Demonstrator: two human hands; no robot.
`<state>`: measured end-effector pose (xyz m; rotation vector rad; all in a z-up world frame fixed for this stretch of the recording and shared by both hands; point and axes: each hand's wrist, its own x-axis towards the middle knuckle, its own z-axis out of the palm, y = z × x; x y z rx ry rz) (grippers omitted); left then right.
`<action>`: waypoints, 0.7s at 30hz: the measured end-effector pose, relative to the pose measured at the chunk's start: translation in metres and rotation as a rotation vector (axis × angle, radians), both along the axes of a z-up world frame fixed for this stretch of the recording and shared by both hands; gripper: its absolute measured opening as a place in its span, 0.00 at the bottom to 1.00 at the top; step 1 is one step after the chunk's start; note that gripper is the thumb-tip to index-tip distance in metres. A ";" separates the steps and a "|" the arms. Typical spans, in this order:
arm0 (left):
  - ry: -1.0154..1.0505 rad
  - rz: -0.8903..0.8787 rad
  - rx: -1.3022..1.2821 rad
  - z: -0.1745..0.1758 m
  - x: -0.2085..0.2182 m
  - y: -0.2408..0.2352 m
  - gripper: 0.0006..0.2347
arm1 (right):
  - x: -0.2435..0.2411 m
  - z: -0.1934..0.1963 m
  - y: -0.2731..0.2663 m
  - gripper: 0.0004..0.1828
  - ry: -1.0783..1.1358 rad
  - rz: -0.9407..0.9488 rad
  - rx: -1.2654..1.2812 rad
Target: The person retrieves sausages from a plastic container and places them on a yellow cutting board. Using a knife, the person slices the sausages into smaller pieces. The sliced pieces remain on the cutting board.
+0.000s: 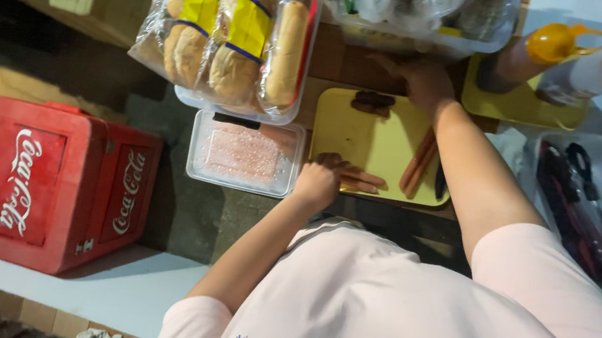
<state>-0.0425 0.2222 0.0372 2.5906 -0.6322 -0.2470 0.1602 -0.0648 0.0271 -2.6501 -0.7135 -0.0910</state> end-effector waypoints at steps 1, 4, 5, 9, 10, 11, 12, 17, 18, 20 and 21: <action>0.021 -0.018 0.024 -0.007 0.002 -0.002 0.18 | 0.000 -0.008 -0.003 0.21 0.009 0.003 0.011; 0.051 -0.074 0.061 -0.024 0.002 -0.005 0.16 | -0.009 -0.026 -0.007 0.19 -0.030 -0.024 -0.011; 0.028 -0.091 0.053 -0.028 0.004 -0.007 0.17 | -0.014 -0.027 -0.010 0.18 -0.057 -0.041 -0.029; 0.137 -0.113 0.062 -0.029 0.017 -0.012 0.17 | -0.073 -0.015 -0.014 0.20 -0.130 -0.238 0.203; 0.202 -0.110 0.094 -0.027 0.024 -0.013 0.15 | -0.094 -0.009 -0.014 0.21 -0.106 -0.262 0.290; 0.265 -0.108 0.125 -0.025 0.029 -0.014 0.15 | -0.114 -0.002 -0.014 0.22 -0.084 -0.286 0.374; 0.327 -0.106 0.157 -0.023 0.030 -0.014 0.14 | -0.135 0.005 -0.011 0.20 -0.014 -0.360 0.352; 0.237 -0.083 -0.076 0.016 0.030 -0.022 0.09 | -0.192 0.047 0.018 0.22 0.343 -0.576 0.939; 0.226 -0.049 -0.177 0.027 0.029 -0.028 0.09 | -0.194 0.057 0.020 0.22 0.155 -0.438 0.647; 0.250 -0.094 -0.071 0.048 0.032 -0.042 0.11 | -0.199 0.078 0.014 0.21 -0.190 -0.155 0.046; 0.265 -0.113 -0.014 0.058 0.033 -0.047 0.12 | -0.201 0.086 0.014 0.16 -0.037 -0.157 -0.050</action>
